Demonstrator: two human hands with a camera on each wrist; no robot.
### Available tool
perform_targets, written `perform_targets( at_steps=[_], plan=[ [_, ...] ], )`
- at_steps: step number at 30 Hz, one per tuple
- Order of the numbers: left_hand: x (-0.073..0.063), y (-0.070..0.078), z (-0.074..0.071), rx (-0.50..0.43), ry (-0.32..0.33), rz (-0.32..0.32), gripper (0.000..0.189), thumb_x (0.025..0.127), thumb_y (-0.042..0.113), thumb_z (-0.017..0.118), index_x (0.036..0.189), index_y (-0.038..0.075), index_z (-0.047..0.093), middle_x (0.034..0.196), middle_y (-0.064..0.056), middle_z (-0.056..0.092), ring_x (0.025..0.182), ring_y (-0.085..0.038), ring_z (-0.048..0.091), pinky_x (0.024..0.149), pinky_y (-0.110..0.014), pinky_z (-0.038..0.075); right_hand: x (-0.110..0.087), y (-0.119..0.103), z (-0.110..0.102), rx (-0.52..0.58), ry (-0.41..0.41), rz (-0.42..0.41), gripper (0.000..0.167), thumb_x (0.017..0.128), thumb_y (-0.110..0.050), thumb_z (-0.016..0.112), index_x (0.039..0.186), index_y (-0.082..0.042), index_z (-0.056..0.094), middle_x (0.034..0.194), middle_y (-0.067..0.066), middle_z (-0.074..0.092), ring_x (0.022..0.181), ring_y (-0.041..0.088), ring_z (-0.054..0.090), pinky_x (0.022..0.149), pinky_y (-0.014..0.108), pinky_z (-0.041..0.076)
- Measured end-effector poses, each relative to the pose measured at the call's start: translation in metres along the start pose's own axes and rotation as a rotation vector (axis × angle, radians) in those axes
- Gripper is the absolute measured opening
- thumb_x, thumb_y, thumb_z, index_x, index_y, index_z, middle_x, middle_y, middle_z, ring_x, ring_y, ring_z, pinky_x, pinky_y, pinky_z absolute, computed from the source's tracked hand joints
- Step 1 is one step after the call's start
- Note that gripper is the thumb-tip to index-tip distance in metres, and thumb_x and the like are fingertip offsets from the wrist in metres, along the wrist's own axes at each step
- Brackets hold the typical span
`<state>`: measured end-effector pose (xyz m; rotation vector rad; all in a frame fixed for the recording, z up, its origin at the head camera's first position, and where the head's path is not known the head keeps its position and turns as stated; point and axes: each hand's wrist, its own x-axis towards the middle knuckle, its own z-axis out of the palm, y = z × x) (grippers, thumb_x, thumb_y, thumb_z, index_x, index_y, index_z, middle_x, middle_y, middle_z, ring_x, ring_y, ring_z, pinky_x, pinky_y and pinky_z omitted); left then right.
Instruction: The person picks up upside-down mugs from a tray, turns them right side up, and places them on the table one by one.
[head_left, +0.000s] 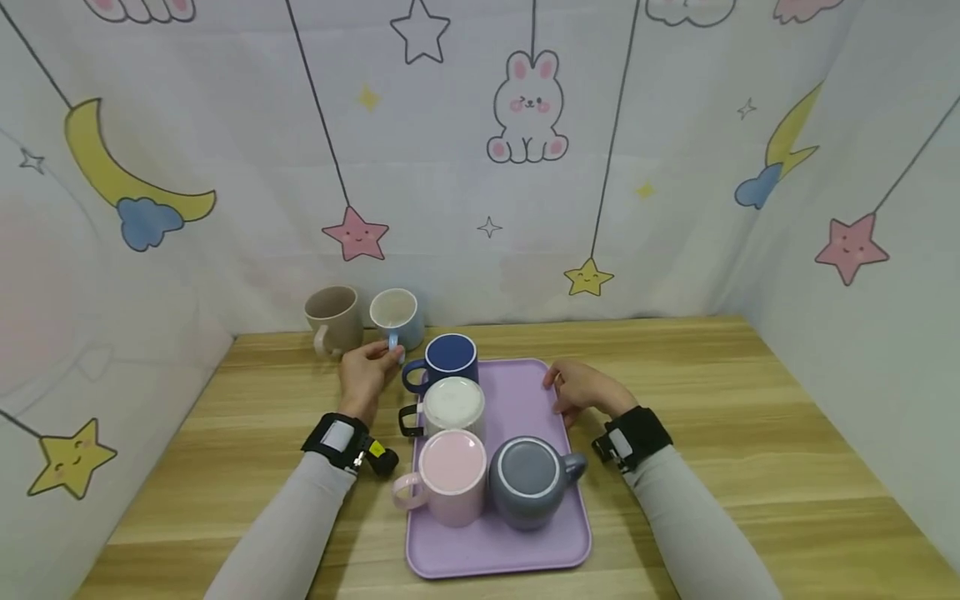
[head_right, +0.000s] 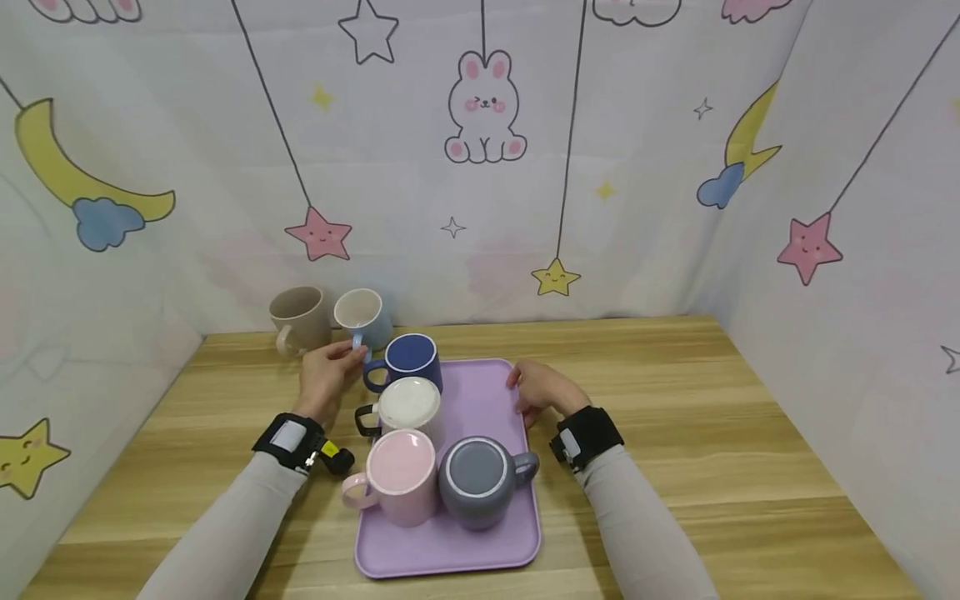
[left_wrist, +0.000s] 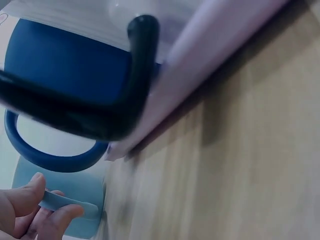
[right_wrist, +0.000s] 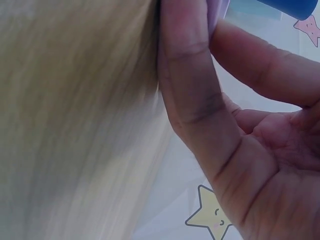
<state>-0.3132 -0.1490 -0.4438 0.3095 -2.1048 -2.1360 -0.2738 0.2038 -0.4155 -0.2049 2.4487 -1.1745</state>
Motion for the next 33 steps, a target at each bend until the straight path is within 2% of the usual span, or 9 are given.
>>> perform_targets(
  at_steps=[7,14,22,25,28,33],
  plan=[
    [0.005,0.005,0.001,0.041,0.022,0.027,0.036,0.097,0.009,0.074,0.129,-0.007,0.069,0.105,-0.010,0.071,0.096,-0.017,0.071,0.090,-0.028,0.062,-0.001,-0.004,-0.001,-0.007,-0.019,-0.018,0.032,0.085,0.015,0.066,0.115,0.007,0.055,0.083,0.013,0.047,0.058,0.022,0.066,0.057,0.033,0.064],
    [0.006,0.006,0.002,0.044,0.008,0.019,0.036,0.099,0.010,0.073,0.131,-0.006,0.068,0.116,-0.017,0.069,0.104,-0.024,0.070,0.093,-0.030,0.061,0.003,-0.002,0.000,0.012,-0.003,0.006,0.036,0.085,0.017,0.066,0.119,0.008,0.056,0.085,0.013,0.047,0.058,0.021,0.065,0.058,0.034,0.064],
    [-0.003,0.003,-0.002,0.072,-0.026,0.056,0.047,0.099,0.008,0.071,0.142,-0.005,0.059,0.128,-0.023,0.062,0.097,-0.013,0.063,0.080,-0.018,0.058,0.001,0.000,0.001,0.006,-0.004,-0.002,0.037,0.085,0.017,0.065,0.119,0.009,0.055,0.082,0.012,0.047,0.057,0.020,0.064,0.058,0.034,0.064],
    [-0.009,0.000,-0.008,0.063,-0.045,0.025,0.052,0.100,0.009,0.069,0.147,-0.005,0.052,0.129,-0.021,0.058,0.098,-0.014,0.061,0.080,-0.019,0.058,0.001,0.000,0.001,0.003,-0.003,-0.006,0.036,0.085,0.017,0.066,0.118,0.009,0.056,0.083,0.012,0.047,0.057,0.020,0.064,0.057,0.033,0.063],
    [-0.016,-0.001,-0.016,0.079,-0.088,-0.026,0.052,0.102,0.011,0.067,0.148,-0.006,0.050,0.127,-0.019,0.056,0.099,-0.017,0.062,0.082,-0.023,0.060,0.001,0.000,0.001,-0.007,-0.002,-0.009,0.035,0.085,0.016,0.065,0.118,0.008,0.056,0.082,0.012,0.047,0.057,0.020,0.064,0.057,0.033,0.063],
    [-0.023,-0.002,-0.025,0.128,-0.274,-0.066,0.046,0.104,0.005,0.061,0.146,-0.009,0.050,0.124,-0.021,0.059,0.103,-0.024,0.064,0.087,-0.030,0.063,0.001,0.000,0.001,-0.015,0.001,-0.003,0.035,0.086,0.016,0.065,0.119,0.009,0.056,0.082,0.012,0.047,0.057,0.020,0.063,0.056,0.032,0.063]
  ],
)
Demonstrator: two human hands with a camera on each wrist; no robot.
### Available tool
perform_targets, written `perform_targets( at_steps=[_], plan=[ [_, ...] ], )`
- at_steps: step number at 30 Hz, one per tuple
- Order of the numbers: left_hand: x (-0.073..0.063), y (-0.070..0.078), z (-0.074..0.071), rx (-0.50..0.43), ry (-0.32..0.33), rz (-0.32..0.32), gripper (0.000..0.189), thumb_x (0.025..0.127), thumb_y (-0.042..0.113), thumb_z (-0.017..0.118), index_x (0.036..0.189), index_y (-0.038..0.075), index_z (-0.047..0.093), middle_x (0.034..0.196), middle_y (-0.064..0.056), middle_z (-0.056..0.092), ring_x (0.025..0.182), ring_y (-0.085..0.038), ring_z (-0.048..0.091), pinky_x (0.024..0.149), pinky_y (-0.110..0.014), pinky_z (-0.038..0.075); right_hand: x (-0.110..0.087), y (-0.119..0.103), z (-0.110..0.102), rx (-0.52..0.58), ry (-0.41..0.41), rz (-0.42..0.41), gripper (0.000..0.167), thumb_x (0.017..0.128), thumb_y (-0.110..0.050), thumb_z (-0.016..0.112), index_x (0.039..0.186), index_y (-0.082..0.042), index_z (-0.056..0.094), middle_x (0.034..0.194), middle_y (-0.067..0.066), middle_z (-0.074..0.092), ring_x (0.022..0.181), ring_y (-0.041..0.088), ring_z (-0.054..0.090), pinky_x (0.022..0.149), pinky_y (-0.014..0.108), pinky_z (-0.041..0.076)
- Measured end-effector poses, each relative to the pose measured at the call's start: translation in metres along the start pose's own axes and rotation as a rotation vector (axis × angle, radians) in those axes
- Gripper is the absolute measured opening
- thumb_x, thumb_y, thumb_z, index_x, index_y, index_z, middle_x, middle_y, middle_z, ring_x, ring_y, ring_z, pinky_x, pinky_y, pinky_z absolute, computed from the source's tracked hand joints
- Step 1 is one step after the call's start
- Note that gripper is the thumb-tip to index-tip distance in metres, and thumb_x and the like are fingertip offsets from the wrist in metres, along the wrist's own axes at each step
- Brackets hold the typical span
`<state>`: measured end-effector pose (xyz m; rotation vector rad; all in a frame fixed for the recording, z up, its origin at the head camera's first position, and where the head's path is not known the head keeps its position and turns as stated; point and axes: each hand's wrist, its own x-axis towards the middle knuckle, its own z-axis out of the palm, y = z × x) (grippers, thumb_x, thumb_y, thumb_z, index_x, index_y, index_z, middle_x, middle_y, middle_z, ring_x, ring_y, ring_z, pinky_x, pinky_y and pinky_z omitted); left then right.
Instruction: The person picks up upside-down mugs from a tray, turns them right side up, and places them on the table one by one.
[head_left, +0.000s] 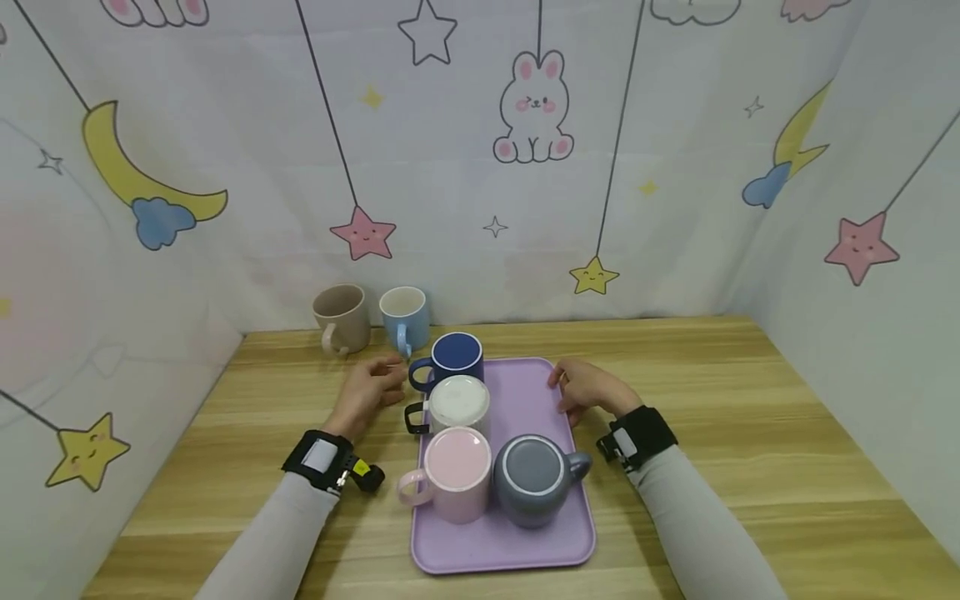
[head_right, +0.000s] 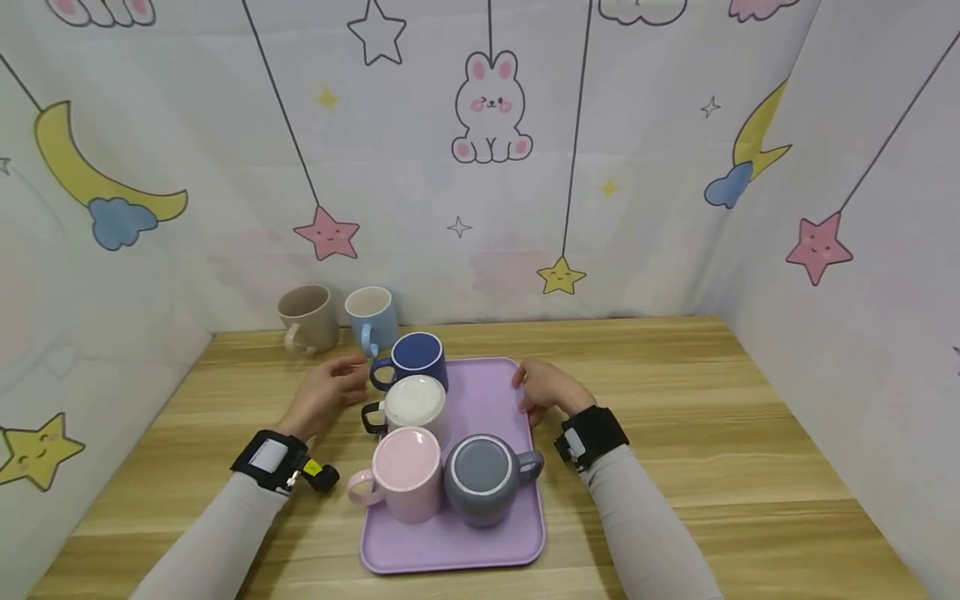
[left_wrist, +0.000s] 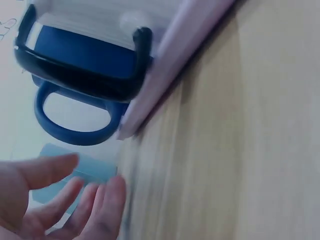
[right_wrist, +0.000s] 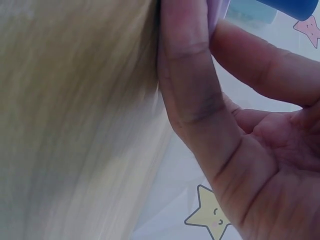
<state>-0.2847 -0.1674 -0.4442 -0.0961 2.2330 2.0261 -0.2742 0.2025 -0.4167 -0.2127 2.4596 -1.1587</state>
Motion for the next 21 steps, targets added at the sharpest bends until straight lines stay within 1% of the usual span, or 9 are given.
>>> perform_targets(
  at_steps=[2,4,7,10,12,14,17,21],
  plan=[
    [-0.002,0.000,-0.001,0.036,-0.079,-0.004,0.046,0.103,0.001,0.059,0.147,-0.010,0.048,0.125,-0.023,0.061,0.104,-0.027,0.065,0.088,-0.032,0.063,-0.001,0.000,-0.001,0.007,-0.001,0.004,0.036,0.086,0.016,0.065,0.119,0.009,0.056,0.083,0.012,0.048,0.057,0.020,0.063,0.056,0.032,0.063],
    [-0.004,0.000,-0.001,0.081,-0.130,-0.008,0.047,0.101,-0.002,0.058,0.146,-0.010,0.048,0.125,-0.025,0.061,0.105,-0.029,0.066,0.088,-0.032,0.063,-0.001,0.000,-0.001,0.010,-0.005,0.000,0.036,0.086,0.016,0.065,0.120,0.009,0.055,0.083,0.012,0.047,0.057,0.020,0.063,0.057,0.033,0.063],
    [-0.008,0.001,-0.001,0.169,-0.175,0.006,0.047,0.099,-0.003,0.059,0.145,-0.011,0.050,0.125,-0.028,0.062,0.104,-0.028,0.066,0.085,-0.031,0.062,-0.001,0.000,-0.001,0.022,-0.006,0.002,0.036,0.086,0.016,0.064,0.120,0.008,0.055,0.084,0.012,0.047,0.057,0.020,0.063,0.057,0.034,0.064],
    [-0.011,0.002,0.002,0.222,-0.216,0.012,0.048,0.099,-0.003,0.059,0.145,-0.011,0.049,0.124,-0.029,0.063,0.101,-0.025,0.065,0.083,-0.031,0.062,-0.002,0.001,0.000,0.026,-0.003,-0.003,0.036,0.086,0.016,0.064,0.119,0.008,0.055,0.084,0.012,0.047,0.057,0.020,0.063,0.057,0.033,0.063],
    [-0.013,0.003,0.003,0.243,-0.248,0.014,0.048,0.099,-0.004,0.058,0.145,-0.013,0.047,0.123,-0.030,0.063,0.097,-0.023,0.066,0.081,-0.031,0.062,-0.002,0.002,0.000,0.029,-0.002,-0.001,0.036,0.086,0.016,0.064,0.119,0.008,0.055,0.084,0.012,0.047,0.057,0.019,0.063,0.057,0.033,0.063],
    [-0.012,0.003,0.006,0.246,-0.271,0.006,0.047,0.098,-0.005,0.058,0.143,-0.014,0.046,0.120,-0.029,0.065,0.092,-0.022,0.067,0.077,-0.031,0.063,-0.002,0.002,-0.001,0.028,0.000,-0.002,0.036,0.086,0.016,0.064,0.120,0.009,0.055,0.084,0.012,0.047,0.057,0.019,0.063,0.057,0.033,0.063],
    [-0.011,0.003,0.011,0.261,-0.291,0.005,0.044,0.096,-0.009,0.058,0.139,-0.014,0.048,0.110,-0.025,0.067,0.084,-0.020,0.067,0.072,-0.030,0.062,-0.001,0.002,-0.001,0.036,0.004,0.005,0.036,0.086,0.017,0.064,0.120,0.009,0.055,0.084,0.012,0.047,0.057,0.019,0.062,0.056,0.032,0.063],
    [-0.008,0.001,0.016,0.254,-0.288,-0.006,0.043,0.092,-0.014,0.055,0.135,-0.013,0.051,0.098,-0.017,0.063,0.077,-0.019,0.066,0.069,-0.029,0.062,-0.001,0.003,-0.001,0.037,0.003,-0.003,0.036,0.085,0.017,0.065,0.119,0.009,0.055,0.081,0.011,0.048,0.056,0.019,0.063,0.056,0.032,0.063]
  ],
)
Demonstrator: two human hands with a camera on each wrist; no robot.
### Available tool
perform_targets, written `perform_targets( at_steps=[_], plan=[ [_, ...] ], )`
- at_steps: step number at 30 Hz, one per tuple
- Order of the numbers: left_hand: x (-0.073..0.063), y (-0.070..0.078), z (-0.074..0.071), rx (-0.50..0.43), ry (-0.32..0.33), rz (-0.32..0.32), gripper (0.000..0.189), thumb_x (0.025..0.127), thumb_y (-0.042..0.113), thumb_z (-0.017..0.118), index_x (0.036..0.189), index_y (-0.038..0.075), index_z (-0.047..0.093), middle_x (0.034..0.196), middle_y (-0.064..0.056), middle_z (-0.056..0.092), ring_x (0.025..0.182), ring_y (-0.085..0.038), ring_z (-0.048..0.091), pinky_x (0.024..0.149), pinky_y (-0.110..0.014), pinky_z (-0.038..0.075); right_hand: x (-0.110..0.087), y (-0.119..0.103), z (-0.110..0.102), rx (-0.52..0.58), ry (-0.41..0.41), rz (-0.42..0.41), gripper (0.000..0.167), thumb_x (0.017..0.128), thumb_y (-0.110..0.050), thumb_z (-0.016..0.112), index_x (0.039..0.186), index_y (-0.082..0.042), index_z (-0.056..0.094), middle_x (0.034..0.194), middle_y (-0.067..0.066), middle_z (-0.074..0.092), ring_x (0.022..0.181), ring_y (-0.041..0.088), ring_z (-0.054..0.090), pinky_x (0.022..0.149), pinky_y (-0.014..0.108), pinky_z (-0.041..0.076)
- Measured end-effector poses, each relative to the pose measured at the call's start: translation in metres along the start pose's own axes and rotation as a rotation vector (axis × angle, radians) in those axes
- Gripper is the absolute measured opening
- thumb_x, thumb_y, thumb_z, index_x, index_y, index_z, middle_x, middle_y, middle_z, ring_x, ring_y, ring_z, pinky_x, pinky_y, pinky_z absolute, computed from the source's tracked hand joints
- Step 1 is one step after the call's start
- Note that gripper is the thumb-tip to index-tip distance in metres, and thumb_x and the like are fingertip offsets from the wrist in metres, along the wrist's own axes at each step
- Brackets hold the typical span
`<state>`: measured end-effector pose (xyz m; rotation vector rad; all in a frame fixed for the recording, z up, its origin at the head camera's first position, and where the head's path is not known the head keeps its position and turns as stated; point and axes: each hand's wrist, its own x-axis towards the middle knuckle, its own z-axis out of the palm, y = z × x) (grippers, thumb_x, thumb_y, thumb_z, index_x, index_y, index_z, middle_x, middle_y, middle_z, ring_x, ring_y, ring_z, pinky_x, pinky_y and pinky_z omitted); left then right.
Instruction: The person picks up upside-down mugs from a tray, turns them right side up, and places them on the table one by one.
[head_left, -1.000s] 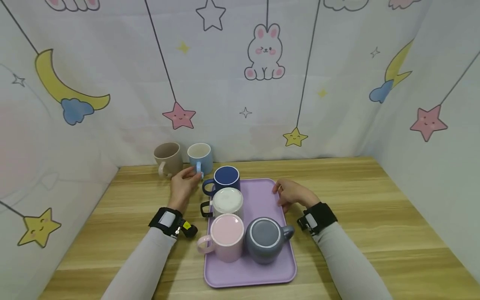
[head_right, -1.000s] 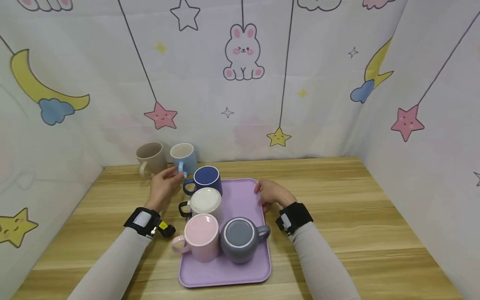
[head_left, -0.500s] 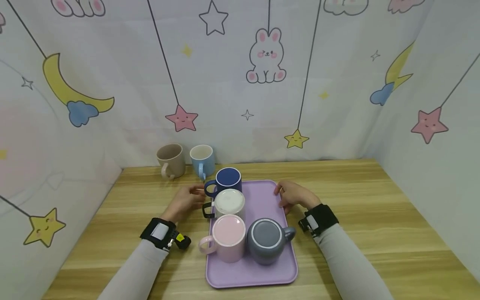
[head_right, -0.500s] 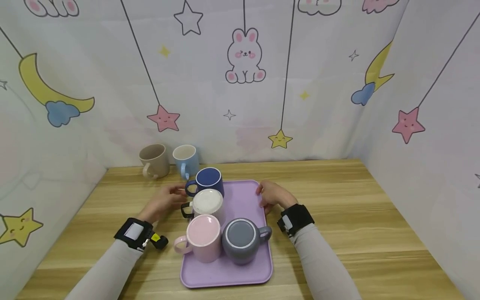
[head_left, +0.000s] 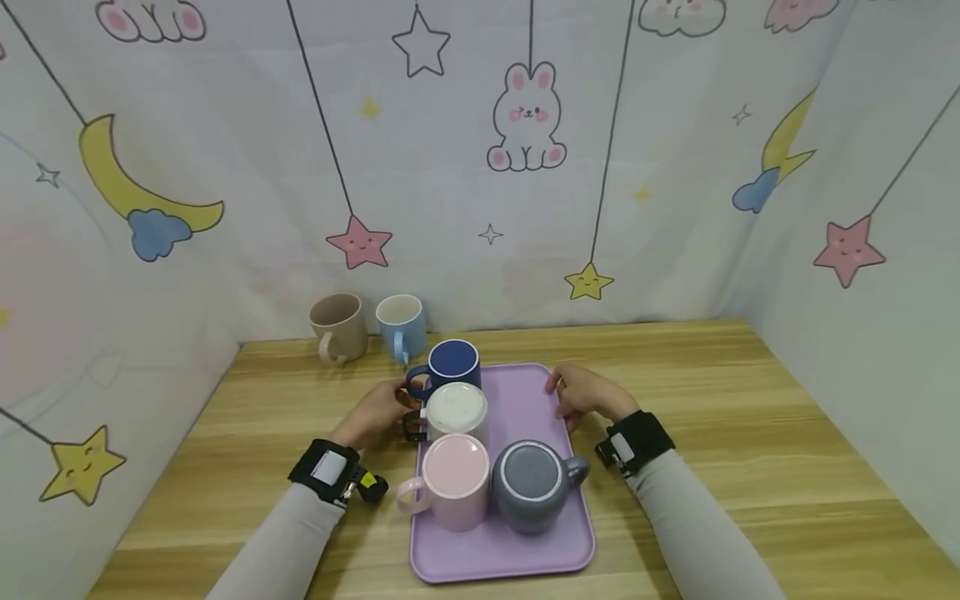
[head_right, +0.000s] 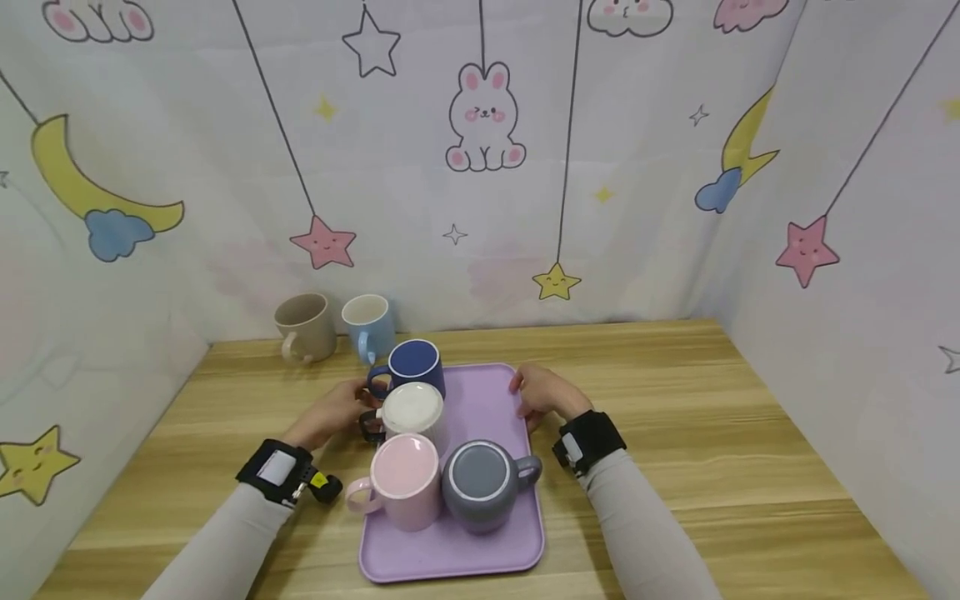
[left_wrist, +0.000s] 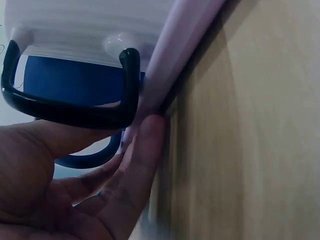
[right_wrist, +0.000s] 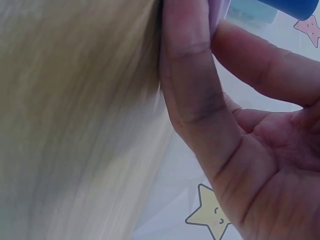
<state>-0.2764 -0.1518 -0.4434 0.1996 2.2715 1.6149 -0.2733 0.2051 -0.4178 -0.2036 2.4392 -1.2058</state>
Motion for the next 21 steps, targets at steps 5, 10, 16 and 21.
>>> perform_targets(
  at_steps=[5,10,16,21],
  plan=[
    [0.001,-0.003,0.002,0.002,0.027,-0.001,0.047,0.092,-0.017,0.051,0.138,-0.010,0.049,0.098,-0.017,0.060,0.081,-0.020,0.065,0.068,-0.028,0.062,0.001,0.001,0.002,-0.009,-0.002,-0.004,0.037,0.085,0.016,0.065,0.120,0.009,0.055,0.080,0.011,0.048,0.056,0.019,0.063,0.055,0.032,0.062],
    [-0.001,-0.001,0.002,0.145,0.067,0.077,0.052,0.087,-0.014,0.052,0.138,-0.009,0.052,0.098,-0.019,0.065,0.091,-0.024,0.060,0.064,-0.024,0.052,0.001,-0.002,0.002,-0.023,0.002,-0.002,0.037,0.085,0.015,0.065,0.120,0.009,0.055,0.081,0.010,0.046,0.057,0.019,0.063,0.056,0.032,0.063],
    [0.002,-0.003,0.006,0.159,0.094,0.080,0.055,0.085,-0.014,0.051,0.140,-0.006,0.054,0.098,-0.018,0.067,0.088,-0.025,0.060,0.061,-0.024,0.051,-0.001,-0.004,0.001,-0.096,-0.014,0.014,0.036,0.087,0.013,0.065,0.121,0.008,0.055,0.081,0.011,0.048,0.057,0.020,0.064,0.056,0.031,0.061],
    [0.001,-0.006,0.005,0.114,0.113,0.041,0.056,0.086,-0.015,0.055,0.141,-0.004,0.054,0.097,-0.018,0.065,0.080,-0.022,0.059,0.056,-0.023,0.049,-0.004,-0.010,0.001,-0.147,-0.051,-0.019,0.036,0.089,0.011,0.062,0.124,0.010,0.052,0.079,0.017,0.058,0.056,0.023,0.067,0.057,0.035,0.062]
  ],
)
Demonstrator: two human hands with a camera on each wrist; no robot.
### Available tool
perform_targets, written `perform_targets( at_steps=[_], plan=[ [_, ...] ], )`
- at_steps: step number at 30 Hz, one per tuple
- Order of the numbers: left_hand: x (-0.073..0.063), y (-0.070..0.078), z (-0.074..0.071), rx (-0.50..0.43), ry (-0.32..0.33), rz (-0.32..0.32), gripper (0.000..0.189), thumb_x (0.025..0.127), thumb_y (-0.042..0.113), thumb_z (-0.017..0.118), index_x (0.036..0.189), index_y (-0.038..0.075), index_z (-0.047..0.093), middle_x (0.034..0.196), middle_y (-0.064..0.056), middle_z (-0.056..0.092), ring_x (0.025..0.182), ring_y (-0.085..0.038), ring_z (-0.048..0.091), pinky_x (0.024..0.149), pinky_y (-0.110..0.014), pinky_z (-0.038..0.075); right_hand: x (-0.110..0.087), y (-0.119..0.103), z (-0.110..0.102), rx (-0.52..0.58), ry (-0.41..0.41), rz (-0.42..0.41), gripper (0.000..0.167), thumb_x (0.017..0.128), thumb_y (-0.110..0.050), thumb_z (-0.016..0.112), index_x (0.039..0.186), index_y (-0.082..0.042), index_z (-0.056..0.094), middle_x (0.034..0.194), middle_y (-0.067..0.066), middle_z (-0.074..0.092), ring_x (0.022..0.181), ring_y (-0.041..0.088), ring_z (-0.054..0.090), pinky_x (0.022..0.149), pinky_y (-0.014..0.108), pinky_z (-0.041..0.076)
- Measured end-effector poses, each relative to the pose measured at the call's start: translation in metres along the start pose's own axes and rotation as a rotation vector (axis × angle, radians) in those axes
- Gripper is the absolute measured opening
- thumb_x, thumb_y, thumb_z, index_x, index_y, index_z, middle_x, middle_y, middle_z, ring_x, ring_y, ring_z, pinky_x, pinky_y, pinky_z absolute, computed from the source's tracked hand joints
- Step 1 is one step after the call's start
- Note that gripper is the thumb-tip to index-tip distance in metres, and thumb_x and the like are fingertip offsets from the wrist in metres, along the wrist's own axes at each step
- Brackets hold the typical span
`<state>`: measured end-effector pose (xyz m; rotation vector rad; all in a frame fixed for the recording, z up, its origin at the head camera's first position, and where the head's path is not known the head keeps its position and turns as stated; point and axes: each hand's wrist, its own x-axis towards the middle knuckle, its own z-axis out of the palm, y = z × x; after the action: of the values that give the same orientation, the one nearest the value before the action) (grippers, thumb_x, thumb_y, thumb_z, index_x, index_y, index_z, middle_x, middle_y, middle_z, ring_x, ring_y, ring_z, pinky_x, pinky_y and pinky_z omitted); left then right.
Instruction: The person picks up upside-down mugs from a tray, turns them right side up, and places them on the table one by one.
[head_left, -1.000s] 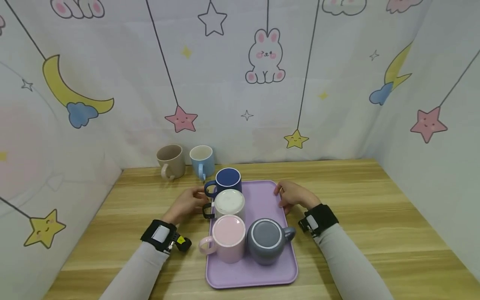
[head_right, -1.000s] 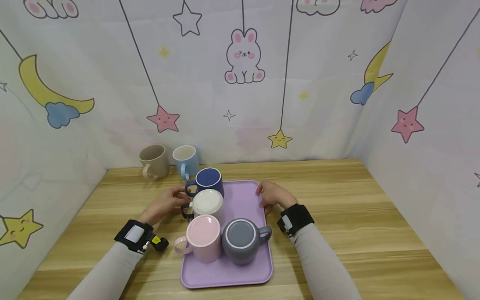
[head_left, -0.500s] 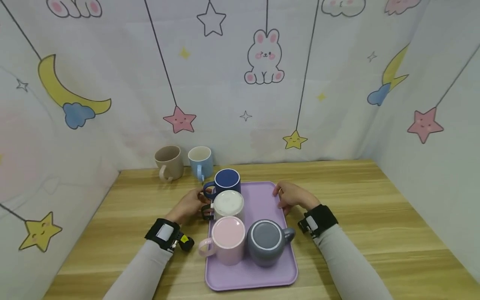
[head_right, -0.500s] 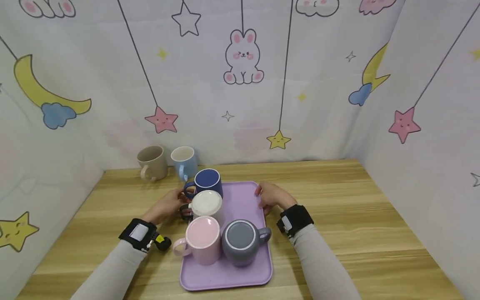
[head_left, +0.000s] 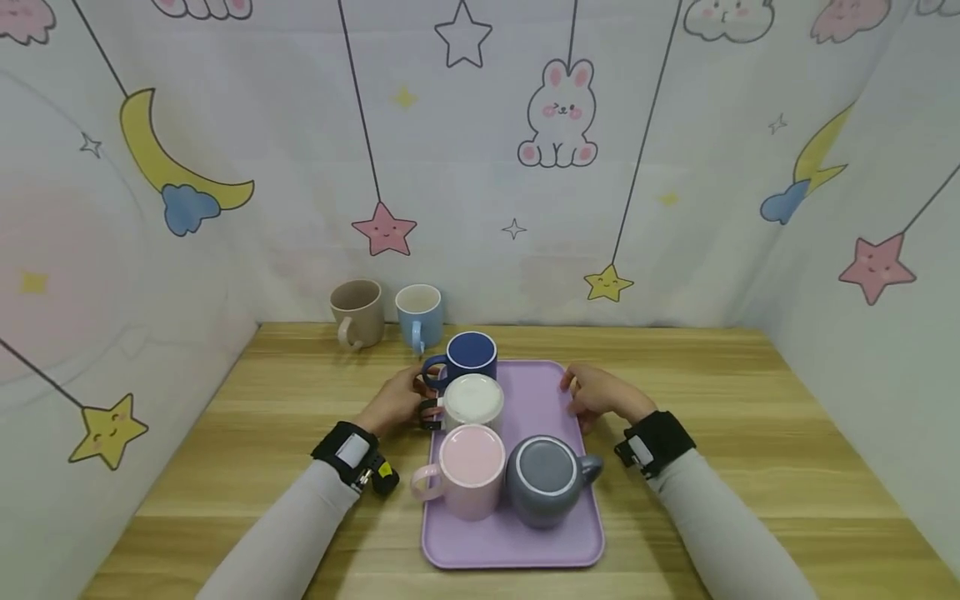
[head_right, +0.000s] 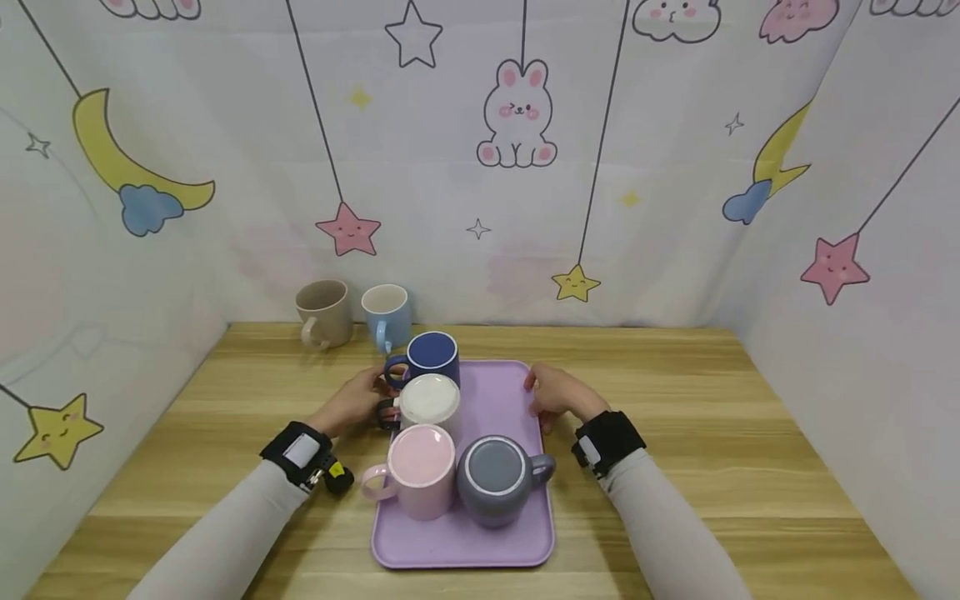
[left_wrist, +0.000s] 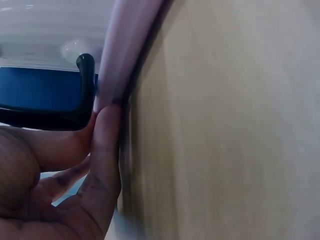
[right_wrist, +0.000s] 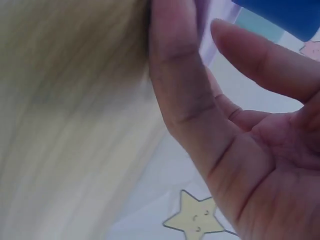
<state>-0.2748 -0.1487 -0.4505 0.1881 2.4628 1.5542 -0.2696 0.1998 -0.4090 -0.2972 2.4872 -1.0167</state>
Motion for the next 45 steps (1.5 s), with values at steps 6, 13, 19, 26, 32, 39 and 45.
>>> perform_targets(
  at_steps=[6,13,19,26,32,39,45],
  plan=[
    [0.000,-0.001,0.000,0.041,0.017,0.004,0.055,0.085,-0.014,0.056,0.139,-0.003,0.055,0.095,-0.017,0.065,0.085,-0.025,0.061,0.061,-0.026,0.053,-0.018,-0.010,-0.010,-0.088,0.022,-0.078,0.026,0.096,0.004,0.056,0.121,0.008,0.056,0.092,0.018,0.061,0.065,0.026,0.068,0.062,0.037,0.063],
    [0.001,-0.001,0.000,0.004,-0.009,-0.001,0.054,0.087,-0.014,0.058,0.140,-0.003,0.054,0.097,-0.017,0.064,0.083,-0.023,0.060,0.059,-0.024,0.052,-0.053,-0.030,-0.024,-0.200,-0.093,-0.288,0.015,0.099,0.004,0.055,0.111,0.004,0.066,0.095,0.010,0.064,0.076,0.021,0.064,0.067,0.034,0.061],
    [0.000,0.003,-0.001,0.002,0.000,-0.017,0.054,0.089,-0.015,0.055,0.141,-0.002,0.053,0.099,-0.017,0.063,0.080,-0.021,0.060,0.055,-0.022,0.050,-0.078,-0.040,-0.027,-0.396,-0.192,-0.385,0.024,0.098,-0.001,0.057,0.119,-0.011,0.063,0.110,0.006,0.066,0.095,0.017,0.064,0.080,0.032,0.056],
    [-0.001,0.006,-0.001,0.020,-0.005,-0.018,0.054,0.088,-0.013,0.058,0.141,-0.001,0.053,0.100,-0.018,0.064,0.084,-0.023,0.061,0.059,-0.023,0.052,-0.090,-0.047,-0.021,-0.416,-0.324,-0.342,0.032,0.090,-0.017,0.077,0.118,-0.012,0.063,0.115,0.001,0.066,0.109,0.026,0.064,0.092,0.039,0.056],
    [-0.001,0.003,0.000,-0.004,-0.012,-0.021,0.052,0.091,-0.012,0.058,0.142,-0.001,0.053,0.101,-0.018,0.063,0.080,-0.021,0.061,0.058,-0.022,0.053,-0.083,-0.043,-0.010,-0.416,-0.354,-0.366,0.026,0.083,-0.015,0.087,0.093,-0.018,0.063,0.091,-0.013,0.064,0.092,0.011,0.062,0.080,0.026,0.054],
    [0.000,0.002,0.000,-0.009,-0.004,-0.021,0.053,0.090,-0.012,0.060,0.141,-0.001,0.054,0.100,-0.017,0.063,0.083,-0.022,0.061,0.060,-0.023,0.053,-0.081,-0.037,-0.005,-0.432,-0.282,-0.446,0.024,0.079,-0.010,0.088,0.081,-0.017,0.064,0.077,-0.015,0.060,0.072,0.001,0.054,0.065,0.021,0.050],
    [-0.001,0.002,0.001,0.000,-0.001,-0.028,0.052,0.090,-0.012,0.059,0.141,-0.001,0.054,0.102,-0.018,0.063,0.087,-0.025,0.062,0.063,-0.024,0.055,-0.087,-0.039,0.001,-0.463,-0.232,-0.474,0.019,0.080,-0.005,0.084,0.080,-0.018,0.069,0.074,-0.017,0.058,0.069,-0.001,0.050,0.063,0.019,0.048]
  ],
)
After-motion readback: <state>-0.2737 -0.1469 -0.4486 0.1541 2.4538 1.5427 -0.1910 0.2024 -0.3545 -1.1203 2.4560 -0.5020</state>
